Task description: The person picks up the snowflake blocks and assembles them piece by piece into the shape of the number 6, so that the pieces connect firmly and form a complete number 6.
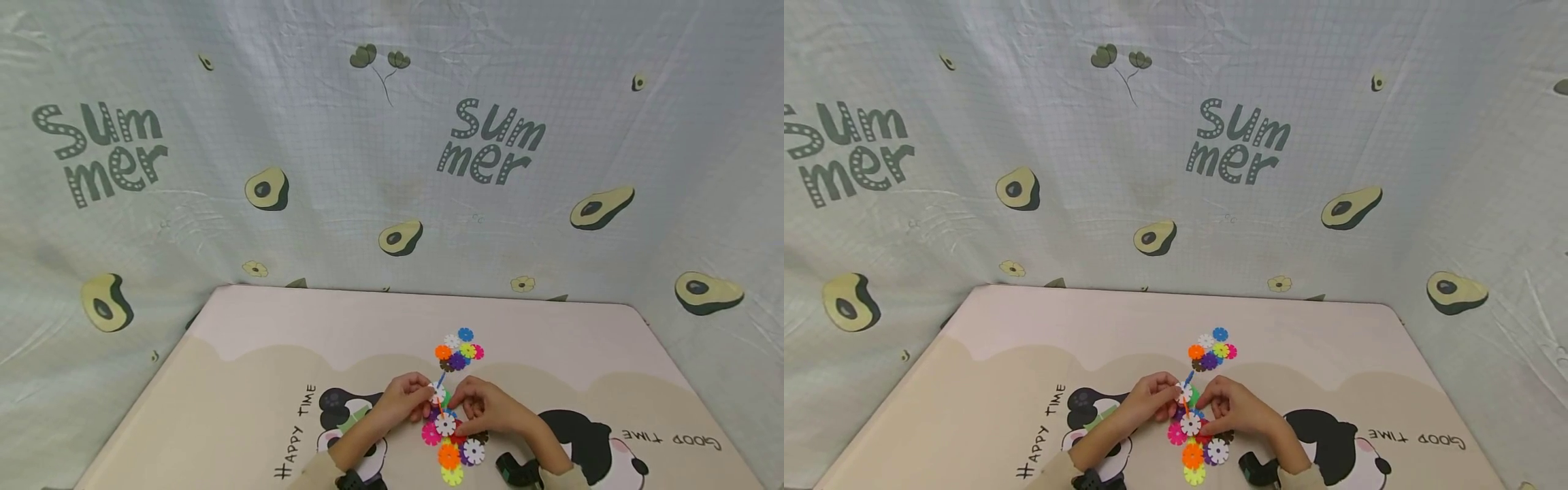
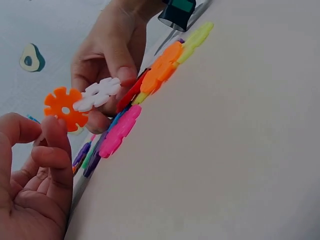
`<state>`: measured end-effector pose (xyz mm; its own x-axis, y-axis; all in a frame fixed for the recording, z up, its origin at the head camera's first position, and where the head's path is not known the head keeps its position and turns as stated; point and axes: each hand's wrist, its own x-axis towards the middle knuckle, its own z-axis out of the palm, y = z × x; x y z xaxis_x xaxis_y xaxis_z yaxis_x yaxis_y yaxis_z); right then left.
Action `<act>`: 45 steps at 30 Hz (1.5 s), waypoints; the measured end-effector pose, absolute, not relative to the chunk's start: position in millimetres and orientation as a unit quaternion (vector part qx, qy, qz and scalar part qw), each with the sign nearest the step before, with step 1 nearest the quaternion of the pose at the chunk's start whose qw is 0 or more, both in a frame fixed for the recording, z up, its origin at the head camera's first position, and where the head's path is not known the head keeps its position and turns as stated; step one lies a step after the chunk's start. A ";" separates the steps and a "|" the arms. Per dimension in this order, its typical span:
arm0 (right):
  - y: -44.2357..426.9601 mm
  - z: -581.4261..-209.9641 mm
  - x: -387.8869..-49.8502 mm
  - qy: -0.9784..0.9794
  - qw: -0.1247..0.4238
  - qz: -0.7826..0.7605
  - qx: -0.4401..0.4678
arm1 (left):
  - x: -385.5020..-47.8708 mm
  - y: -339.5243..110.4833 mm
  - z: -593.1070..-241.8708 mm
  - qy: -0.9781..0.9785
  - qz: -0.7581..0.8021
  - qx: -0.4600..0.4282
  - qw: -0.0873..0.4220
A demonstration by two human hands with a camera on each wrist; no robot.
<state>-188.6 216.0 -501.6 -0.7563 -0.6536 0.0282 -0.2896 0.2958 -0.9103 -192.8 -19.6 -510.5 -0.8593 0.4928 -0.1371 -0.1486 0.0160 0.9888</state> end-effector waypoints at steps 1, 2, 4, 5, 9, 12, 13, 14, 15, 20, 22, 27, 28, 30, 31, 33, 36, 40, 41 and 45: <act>216.2 -502.0 -188.8 0.786 0.182 -0.510 -0.298 | -192.9 -19.8 -510.6 0.670 0.693 0.125 0.234; 216.4 -502.2 -188.9 0.787 0.186 -0.509 -0.295 | -193.2 -20.0 -510.8 0.666 0.697 0.124 0.235; 216.3 -502.6 -189.0 0.789 0.190 -0.507 -0.291 | -193.6 -20.4 -511.1 0.659 0.703 0.122 0.238; 216.1 -502.7 -189.1 0.791 0.189 -0.504 -0.290 | -193.9 -20.6 -511.2 0.656 0.705 0.122 0.239; 214.7 -501.7 -188.3 0.798 0.185 -0.490 -0.298 | -194.6 -20.8 -512.1 0.654 0.708 0.119 0.240; 214.0 -499.8 -187.3 0.801 0.185 -0.486 -0.298 | -195.1 -20.5 -512.6 0.652 0.710 0.118 0.238; 214.0 -499.3 -187.0 0.800 0.186 -0.486 -0.297 | -195.1 -20.3 -512.6 0.651 0.712 0.118 0.237; 214.3 -499.0 -186.9 0.801 0.187 -0.487 -0.296 | -194.9 -20.2 -512.6 0.650 0.713 0.117 0.237; 214.8 -499.0 -187.0 0.801 0.185 -0.486 -0.297 | -194.9 -20.1 -512.6 0.649 0.714 0.117 0.237; 219.6 -502.1 -189.4 0.793 0.187 -0.493 -0.304 | -194.4 -19.3 -511.9 0.649 0.713 0.115 0.239; 221.8 -504.0 -190.7 0.787 0.196 -0.505 -0.297 | -194.5 -19.1 -511.7 0.651 0.711 0.116 0.238; 224.9 -504.0 -191.6 0.774 0.211 -0.552 -0.227 | -194.9 -18.9 -512.1 0.662 0.701 0.120 0.235; 225.2 -503.4 -191.4 0.773 0.210 -0.562 -0.207 | -195.0 -18.8 -512.1 0.664 0.699 0.121 0.234; 225.7 -501.8 -191.1 0.768 0.207 -0.582 -0.171 | -195.0 -18.7 -512.3 0.669 0.695 0.124 0.232; 225.8 -501.3 -191.2 0.765 0.206 -0.589 -0.157 | -195.0 -18.7 -512.3 0.671 0.694 0.125 0.231; 226.0 -500.2 -191.7 0.758 0.206 -0.603 -0.139 | -195.0 -18.7 -512.0 0.674 0.691 0.128 0.229; 225.8 -500.5 -192.5 0.749 0.207 -0.615 -0.131 | -195.0 -18.7 -512.2 0.679 0.686 0.131 0.228; 225.1 -501.5 -193.0 0.749 0.194 -0.622 -0.122 | -195.2 -18.7 -512.1 0.682 0.682 0.134 0.226; 224.8 -501.9 -193.2 0.749 0.189 -0.624 -0.117 | -195.2 -18.8 -512.1 0.683 0.682 0.133 0.227; 223.4 -502.8 -193.3 0.748 0.176 -0.632 -0.096 | -195.3 -18.7 -513.2 0.684 0.679 0.136 0.228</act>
